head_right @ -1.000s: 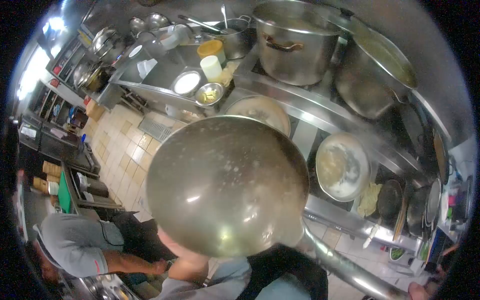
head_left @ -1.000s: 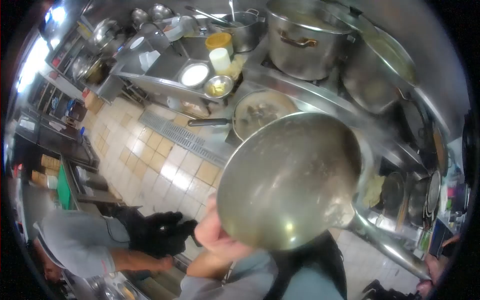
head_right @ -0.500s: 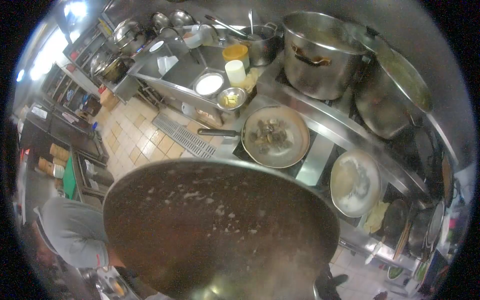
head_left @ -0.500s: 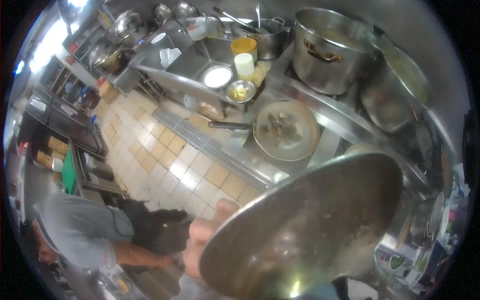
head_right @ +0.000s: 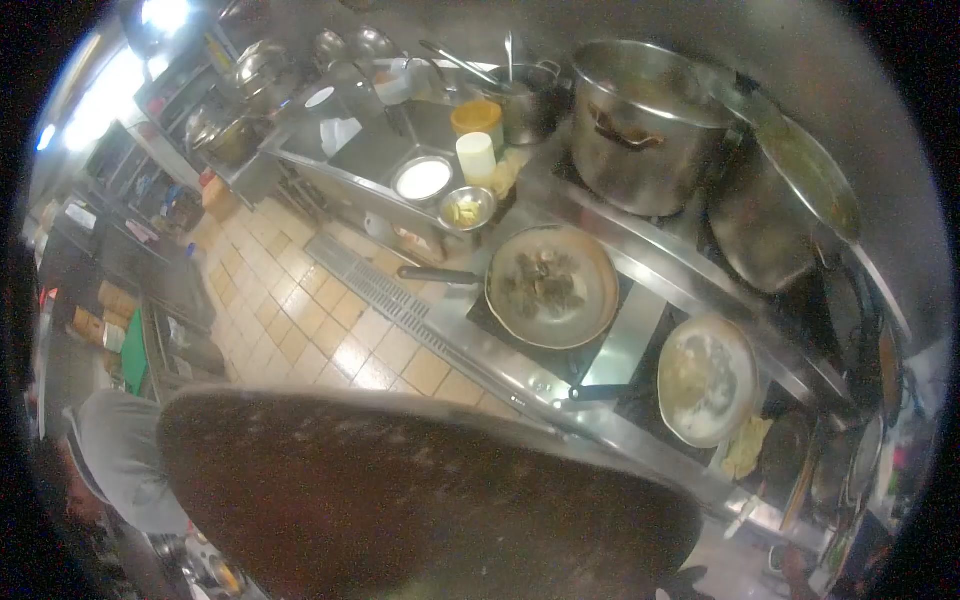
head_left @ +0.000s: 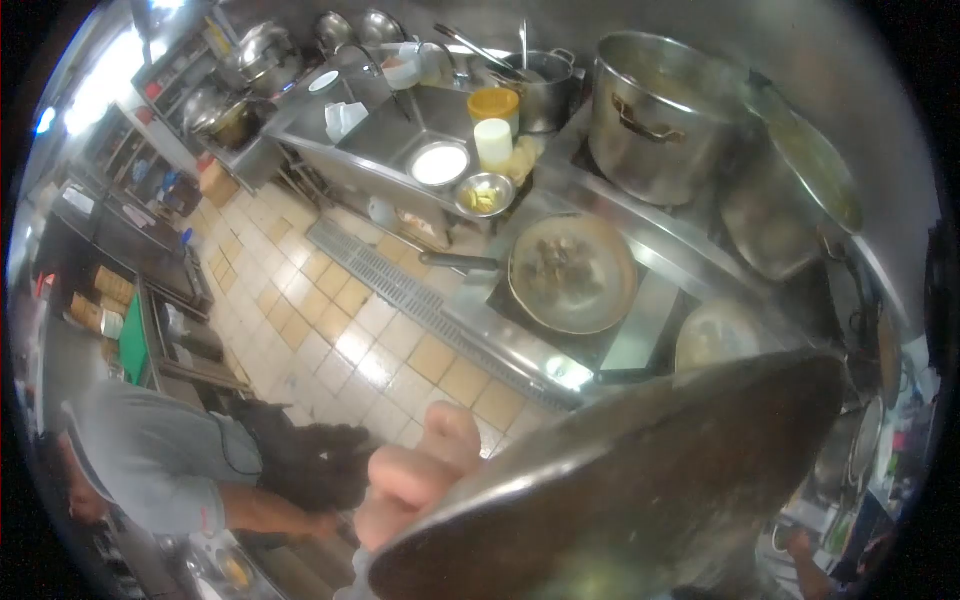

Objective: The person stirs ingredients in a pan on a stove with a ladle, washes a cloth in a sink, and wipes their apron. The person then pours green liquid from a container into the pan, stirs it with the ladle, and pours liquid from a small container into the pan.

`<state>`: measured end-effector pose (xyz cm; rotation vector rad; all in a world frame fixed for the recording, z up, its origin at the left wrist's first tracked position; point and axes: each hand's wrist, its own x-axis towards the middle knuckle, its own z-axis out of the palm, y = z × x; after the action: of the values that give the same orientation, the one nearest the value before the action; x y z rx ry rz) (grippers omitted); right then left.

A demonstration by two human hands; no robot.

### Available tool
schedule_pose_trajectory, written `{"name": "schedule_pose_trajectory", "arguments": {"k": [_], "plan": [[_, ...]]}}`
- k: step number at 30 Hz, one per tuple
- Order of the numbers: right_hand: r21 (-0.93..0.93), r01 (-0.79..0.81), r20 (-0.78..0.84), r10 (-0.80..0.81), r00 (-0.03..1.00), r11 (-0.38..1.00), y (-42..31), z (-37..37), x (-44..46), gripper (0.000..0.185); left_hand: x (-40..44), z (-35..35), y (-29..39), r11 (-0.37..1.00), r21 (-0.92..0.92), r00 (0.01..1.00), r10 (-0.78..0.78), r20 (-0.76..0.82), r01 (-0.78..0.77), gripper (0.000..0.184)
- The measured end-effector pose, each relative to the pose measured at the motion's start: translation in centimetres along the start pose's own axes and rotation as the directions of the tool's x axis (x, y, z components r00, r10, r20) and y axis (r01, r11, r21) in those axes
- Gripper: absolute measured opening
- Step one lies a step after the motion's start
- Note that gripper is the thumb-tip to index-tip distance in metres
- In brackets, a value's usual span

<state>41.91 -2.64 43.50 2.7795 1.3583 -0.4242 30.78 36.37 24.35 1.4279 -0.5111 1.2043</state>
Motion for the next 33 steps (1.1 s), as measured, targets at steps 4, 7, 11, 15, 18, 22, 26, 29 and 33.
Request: {"name": "schedule_pose_trajectory", "arguments": {"k": [4,7,11,15,18,22,26,29,33], "plan": [[0.007,0.006,-0.005,-0.006,1.000,1.000,0.3,0.4,0.3,0.051,0.0,-0.8,-0.2,0.999,-0.001,0.997,-0.038,0.073,0.038,0.015],[0.015,0.011,-0.005,-0.011,1.000,1.000,0.4,1.0,0.6,0.052,-0.5,2.9,-0.5,1.000,0.031,0.993,0.001,-0.115,0.002,0.011],[0.036,0.008,-0.009,-0.007,1.000,0.999,1.2,2.0,1.1,0.053,-0.5,3.9,-0.5,0.997,0.053,0.948,0.066,-0.311,-0.053,0.009],[0.079,0.008,-0.011,-0.007,1.000,0.997,1.5,3.5,1.3,0.054,-1.8,3.5,-0.8,0.994,0.104,0.950,0.050,-0.308,-0.019,0.011],[0.157,-0.002,-0.012,0.004,1.000,0.988,2.7,5.2,0.5,0.055,-3.6,0.3,0.5,0.910,0.309,0.955,-0.222,-0.195,0.275,0.026],[0.363,0.037,-0.048,-0.021,0.999,0.931,6.6,10.4,-2.4,0.056,-2.4,3.3,-2.3,0.763,0.422,0.863,-0.493,-0.110,0.489,0.068],[0.748,-0.338,0.221,0.266,0.938,0.571,7.7,18.5,0.2,0.046,-6.7,3.6,-7.0,0.662,0.290,0.703,-0.709,-0.053,0.690,0.057],[0.823,-0.427,0.295,0.362,0.884,0.374,8.3,26.1,-0.9,0.047,-11.0,3.2,-7.5,0.359,0.247,0.394,-0.913,-0.107,0.900,0.059],[0.885,-0.450,0.285,0.621,0.730,0.122,8.3,32.9,-2.1,0.046,-18.3,1.4,-8.9,0.112,0.397,0.118,-0.993,0.009,0.911,0.051]]}}
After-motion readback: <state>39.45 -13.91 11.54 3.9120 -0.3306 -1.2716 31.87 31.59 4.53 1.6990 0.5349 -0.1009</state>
